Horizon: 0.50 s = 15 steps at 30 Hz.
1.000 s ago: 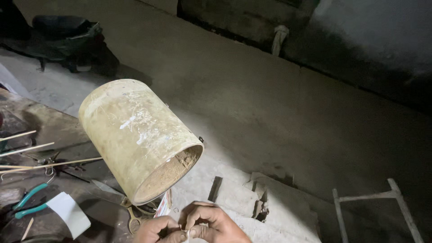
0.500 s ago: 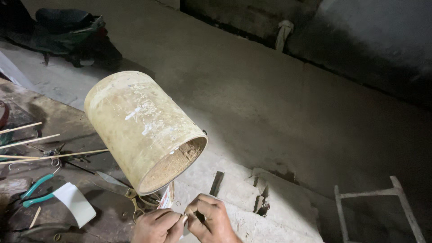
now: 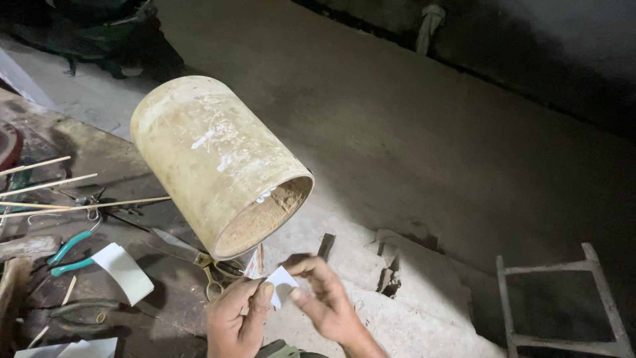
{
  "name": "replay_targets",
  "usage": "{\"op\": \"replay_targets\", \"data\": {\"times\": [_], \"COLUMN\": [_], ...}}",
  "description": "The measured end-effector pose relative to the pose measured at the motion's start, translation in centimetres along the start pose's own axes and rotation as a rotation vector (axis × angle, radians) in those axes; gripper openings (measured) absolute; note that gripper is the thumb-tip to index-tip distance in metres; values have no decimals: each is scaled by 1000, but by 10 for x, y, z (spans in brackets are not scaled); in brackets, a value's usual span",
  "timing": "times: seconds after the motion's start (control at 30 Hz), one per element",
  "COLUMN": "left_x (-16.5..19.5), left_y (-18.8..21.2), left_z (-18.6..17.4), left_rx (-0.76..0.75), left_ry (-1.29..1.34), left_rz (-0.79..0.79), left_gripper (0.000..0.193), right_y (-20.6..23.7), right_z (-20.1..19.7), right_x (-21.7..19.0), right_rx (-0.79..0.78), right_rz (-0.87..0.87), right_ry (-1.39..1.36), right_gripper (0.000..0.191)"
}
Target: The person folds small white paper strips and inserts them into a large cylindrical container, arranging them in a row. They occasionally use a thin wooden stick to adjust the placement of the paper inside the cylinder.
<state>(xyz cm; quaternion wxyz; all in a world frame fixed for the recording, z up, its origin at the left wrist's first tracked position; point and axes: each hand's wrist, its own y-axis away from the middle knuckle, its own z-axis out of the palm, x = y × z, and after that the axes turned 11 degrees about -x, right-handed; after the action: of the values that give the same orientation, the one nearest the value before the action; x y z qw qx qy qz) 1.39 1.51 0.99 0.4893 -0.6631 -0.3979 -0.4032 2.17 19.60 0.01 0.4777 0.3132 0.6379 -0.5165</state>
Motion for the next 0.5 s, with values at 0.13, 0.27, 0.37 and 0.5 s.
{"op": "replay_targets", "data": {"times": [0.13,0.27,0.37,0.5], "left_x": [0,-7,-18,-36], "left_y": [-1,-1,6,9], "left_z": [-7,-30,-36,-41], "left_rx": [-141,-348,-303,-193], "left_ry": [136,-76,41,391], "left_rz": [-167,119,3,-301], "left_gripper": [18,18,9,10], "right_y": [-1,-3,-5,-5], "right_z": [4,-1,10,30], "right_x": [-16,-29,-36,-37], "right_rx": [-43,-214,-205,-193], "right_rz": [274,281,80,-121], "right_ry": [-19,300,501,821], "right_gripper": [13,11,25,61]}}
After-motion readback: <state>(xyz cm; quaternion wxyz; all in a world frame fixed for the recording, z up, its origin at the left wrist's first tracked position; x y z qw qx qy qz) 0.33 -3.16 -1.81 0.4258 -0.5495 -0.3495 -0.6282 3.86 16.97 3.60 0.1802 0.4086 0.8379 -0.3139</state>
